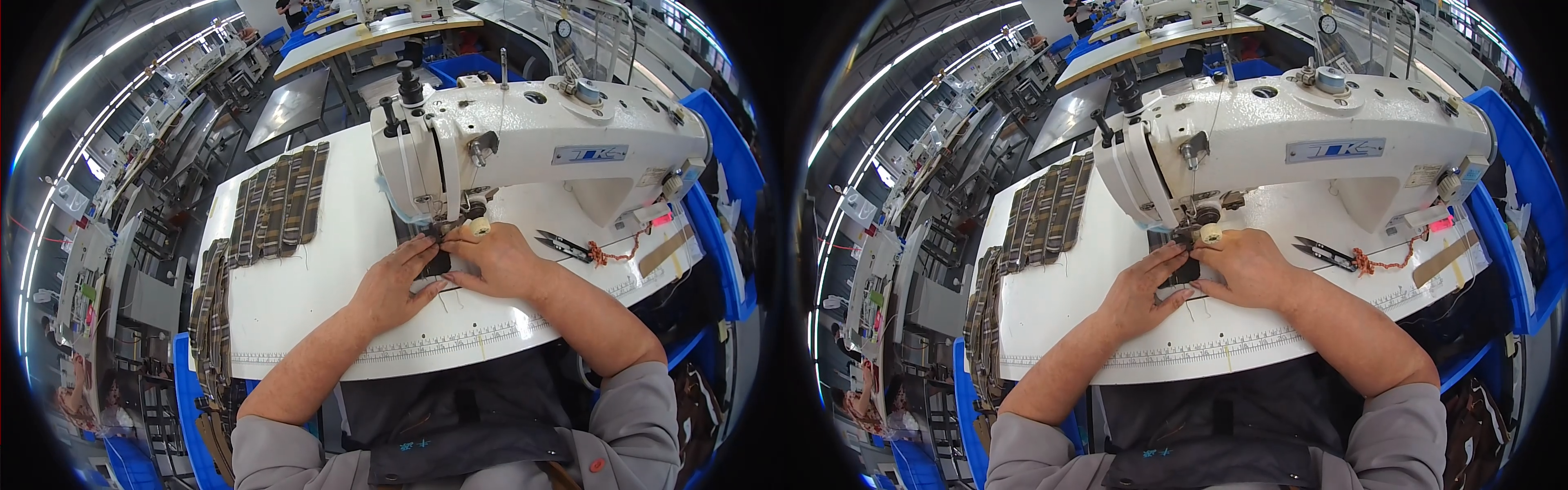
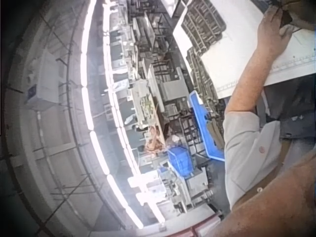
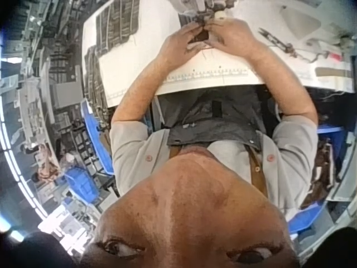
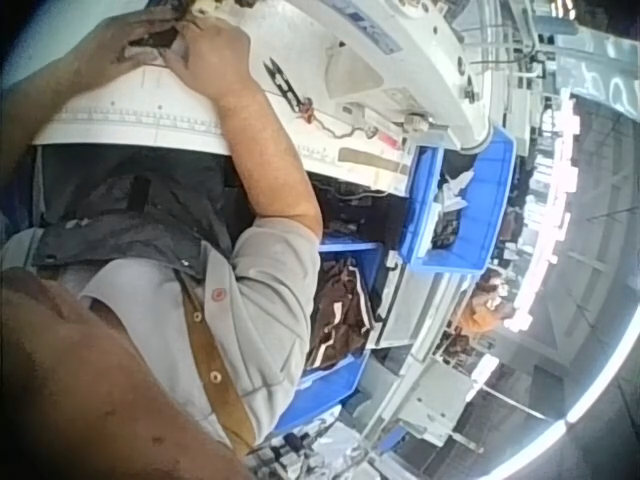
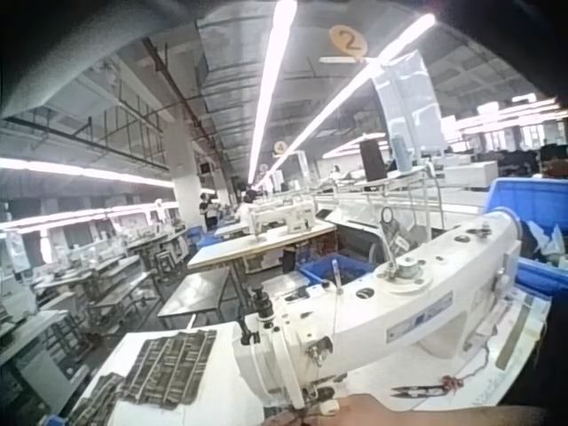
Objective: Sewing and organizing patterned leather strips at an industrial sewing machine.
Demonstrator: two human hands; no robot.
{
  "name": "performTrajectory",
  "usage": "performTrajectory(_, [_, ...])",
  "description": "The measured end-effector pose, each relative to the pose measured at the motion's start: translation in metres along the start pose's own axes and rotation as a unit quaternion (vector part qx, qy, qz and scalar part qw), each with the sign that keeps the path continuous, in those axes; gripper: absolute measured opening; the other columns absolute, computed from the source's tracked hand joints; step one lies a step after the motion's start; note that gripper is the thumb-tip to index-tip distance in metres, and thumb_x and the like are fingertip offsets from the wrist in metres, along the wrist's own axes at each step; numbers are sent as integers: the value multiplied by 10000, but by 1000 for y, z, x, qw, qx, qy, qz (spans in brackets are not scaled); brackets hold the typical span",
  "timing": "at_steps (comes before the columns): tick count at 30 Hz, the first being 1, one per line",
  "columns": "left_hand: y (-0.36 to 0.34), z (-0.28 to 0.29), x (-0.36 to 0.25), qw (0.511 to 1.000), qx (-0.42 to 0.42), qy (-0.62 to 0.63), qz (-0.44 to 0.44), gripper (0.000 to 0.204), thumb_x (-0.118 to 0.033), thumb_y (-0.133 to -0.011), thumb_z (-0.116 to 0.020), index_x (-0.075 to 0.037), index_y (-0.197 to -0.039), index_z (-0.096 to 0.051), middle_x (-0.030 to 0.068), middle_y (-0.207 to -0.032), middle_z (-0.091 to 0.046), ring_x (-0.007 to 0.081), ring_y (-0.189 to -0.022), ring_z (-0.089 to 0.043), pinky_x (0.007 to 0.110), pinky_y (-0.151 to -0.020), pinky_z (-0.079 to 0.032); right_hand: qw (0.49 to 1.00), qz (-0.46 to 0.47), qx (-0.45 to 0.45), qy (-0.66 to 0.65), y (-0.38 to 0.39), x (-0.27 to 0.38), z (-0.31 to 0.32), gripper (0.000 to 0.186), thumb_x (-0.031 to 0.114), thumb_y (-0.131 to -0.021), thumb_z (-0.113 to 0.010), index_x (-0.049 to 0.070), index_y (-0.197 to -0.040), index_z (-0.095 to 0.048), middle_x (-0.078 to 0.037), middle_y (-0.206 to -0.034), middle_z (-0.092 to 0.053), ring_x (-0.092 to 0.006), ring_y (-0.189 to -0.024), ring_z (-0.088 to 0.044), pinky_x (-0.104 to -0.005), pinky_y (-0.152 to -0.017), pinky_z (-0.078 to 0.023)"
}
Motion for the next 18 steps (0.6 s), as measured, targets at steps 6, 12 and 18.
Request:
performTrajectory(6, [-7,1,9,1000,12,8,22,493,-237,-932,-727,32,-1335,-634,215,-1420,-598,368,-1318,-585,408,-1099,-496,1000,4,-13,-1,1,2,1,363,348,-860,-738,59,-1081,-751,-71,-1051,-715,-287,-948,-690,-429,-803,-552])
performTrajectory(12, [-22,8,20,999,23,10,39,472,-229,-933,-712,44,-1311,-644,216,-1379,-619,386,-1239,-625,416,-1034,-526,1000,-1,-5,-3,1,3,2,340,340,-875,-735,52,-1055,-754,-75,-1048,-713,-292,-950,-685,-429,-803,-553])
performTrajectory(18, [-24,5,24,999,-19,-32,1,459,-248,-939,-692,56,-1278,-633,221,-1212,-654,392,-1121,-641,443,-972,-517,1000,1,-6,-21,0,0,2,323,315,-883,-733,49,-1067,-748,-88,-1048,-710,-305,-956,-680,-440,-811,-552])
Point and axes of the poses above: each hand's wrist, its own y-axis away from the middle knuckle, its own z-axis out of the back of the hand, x = y × z, the point moved 6 cm from there along -y, towards the middle knuckle
